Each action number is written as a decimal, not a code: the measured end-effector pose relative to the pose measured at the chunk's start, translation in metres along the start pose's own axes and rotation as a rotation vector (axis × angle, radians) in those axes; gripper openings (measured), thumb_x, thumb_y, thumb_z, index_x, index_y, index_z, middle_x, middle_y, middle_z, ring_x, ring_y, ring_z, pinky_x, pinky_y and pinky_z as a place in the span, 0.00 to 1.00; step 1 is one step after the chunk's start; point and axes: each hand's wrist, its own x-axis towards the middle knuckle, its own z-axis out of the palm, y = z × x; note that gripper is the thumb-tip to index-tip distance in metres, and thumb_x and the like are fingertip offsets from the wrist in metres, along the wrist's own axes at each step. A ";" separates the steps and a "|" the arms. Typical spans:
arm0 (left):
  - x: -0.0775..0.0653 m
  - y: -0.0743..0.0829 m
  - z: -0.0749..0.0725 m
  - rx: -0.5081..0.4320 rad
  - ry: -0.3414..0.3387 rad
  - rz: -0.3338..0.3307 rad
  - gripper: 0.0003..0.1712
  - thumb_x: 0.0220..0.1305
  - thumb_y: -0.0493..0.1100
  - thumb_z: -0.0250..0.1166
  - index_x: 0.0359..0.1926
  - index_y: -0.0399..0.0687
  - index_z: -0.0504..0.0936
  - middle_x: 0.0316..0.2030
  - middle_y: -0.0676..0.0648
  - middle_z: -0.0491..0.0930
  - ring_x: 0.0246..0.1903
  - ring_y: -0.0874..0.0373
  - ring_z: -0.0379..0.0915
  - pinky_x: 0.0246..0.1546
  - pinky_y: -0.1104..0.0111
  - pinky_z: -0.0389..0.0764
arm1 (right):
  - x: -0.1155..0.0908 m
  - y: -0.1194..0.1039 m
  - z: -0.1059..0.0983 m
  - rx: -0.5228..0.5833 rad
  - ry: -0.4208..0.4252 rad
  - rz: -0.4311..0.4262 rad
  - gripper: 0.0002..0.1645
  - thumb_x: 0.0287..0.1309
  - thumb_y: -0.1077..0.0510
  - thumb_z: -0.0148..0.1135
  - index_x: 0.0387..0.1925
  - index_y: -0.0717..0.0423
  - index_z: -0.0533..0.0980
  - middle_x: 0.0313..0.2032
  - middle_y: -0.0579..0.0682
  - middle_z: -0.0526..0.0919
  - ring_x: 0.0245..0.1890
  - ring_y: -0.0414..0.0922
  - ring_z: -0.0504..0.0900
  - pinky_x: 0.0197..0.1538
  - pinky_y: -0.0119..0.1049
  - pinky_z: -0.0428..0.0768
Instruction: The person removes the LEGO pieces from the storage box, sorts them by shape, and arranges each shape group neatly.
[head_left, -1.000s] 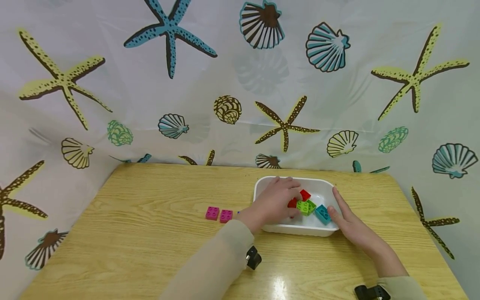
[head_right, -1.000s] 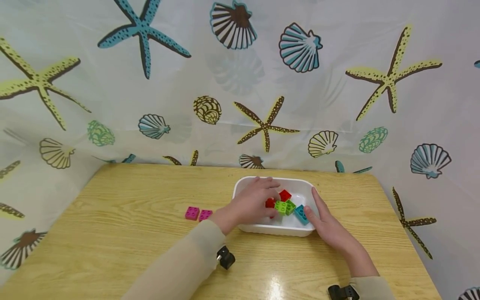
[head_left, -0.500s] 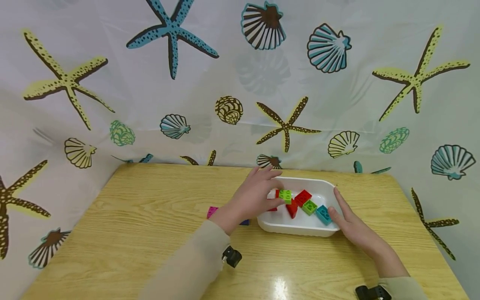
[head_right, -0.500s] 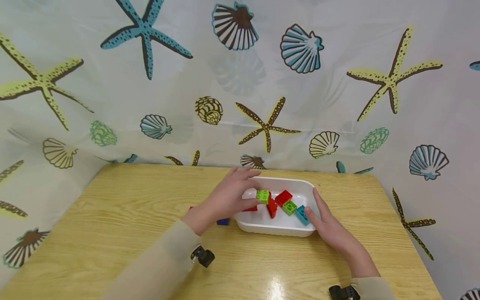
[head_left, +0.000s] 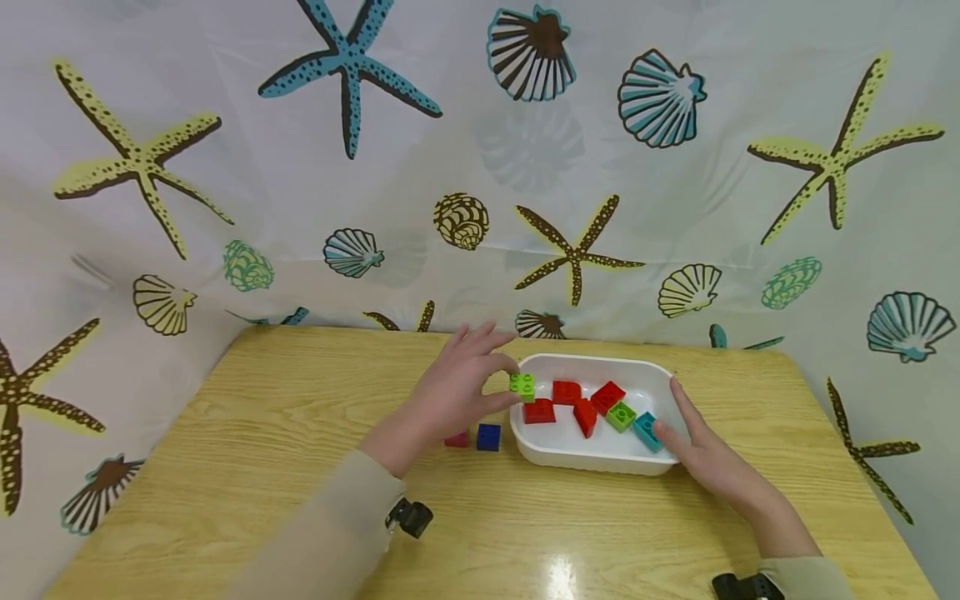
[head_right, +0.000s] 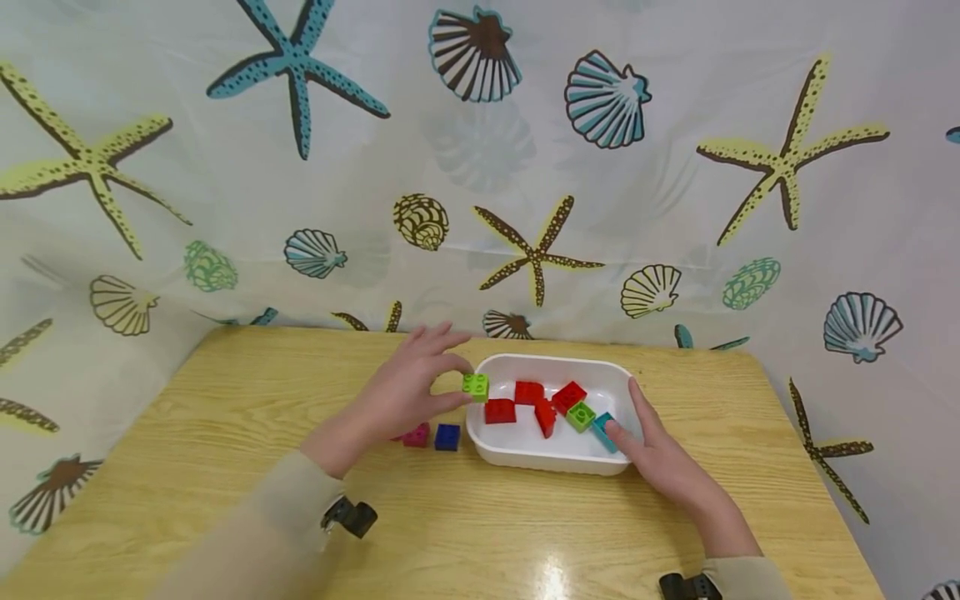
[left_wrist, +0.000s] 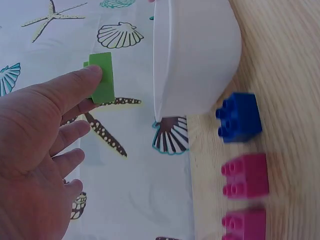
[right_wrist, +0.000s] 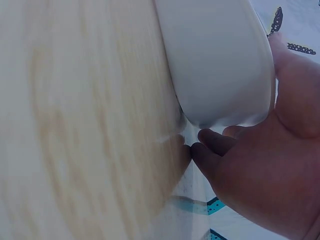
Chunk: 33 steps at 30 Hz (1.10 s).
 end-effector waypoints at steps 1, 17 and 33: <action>-0.003 -0.003 -0.003 0.002 0.002 0.001 0.18 0.59 0.55 0.75 0.48 0.56 0.87 0.71 0.47 0.68 0.75 0.45 0.49 0.75 0.49 0.44 | 0.000 0.000 0.000 -0.001 -0.001 0.003 0.50 0.75 0.37 0.49 0.78 0.29 0.26 0.79 0.59 0.29 0.76 0.68 0.33 0.67 0.76 0.43; -0.052 -0.049 -0.029 0.019 0.033 -0.048 0.19 0.59 0.50 0.76 0.49 0.52 0.86 0.69 0.44 0.69 0.75 0.42 0.50 0.74 0.44 0.44 | 0.002 0.003 0.000 -0.006 -0.010 0.001 0.54 0.73 0.39 0.54 0.78 0.32 0.26 0.79 0.59 0.30 0.76 0.68 0.34 0.67 0.76 0.45; -0.079 -0.089 -0.031 -0.034 -0.010 -0.135 0.21 0.62 0.47 0.74 0.55 0.49 0.84 0.72 0.43 0.66 0.75 0.40 0.49 0.71 0.42 0.54 | 0.003 0.004 0.001 0.015 -0.009 -0.012 0.53 0.74 0.40 0.53 0.78 0.31 0.26 0.79 0.58 0.29 0.76 0.67 0.32 0.67 0.76 0.43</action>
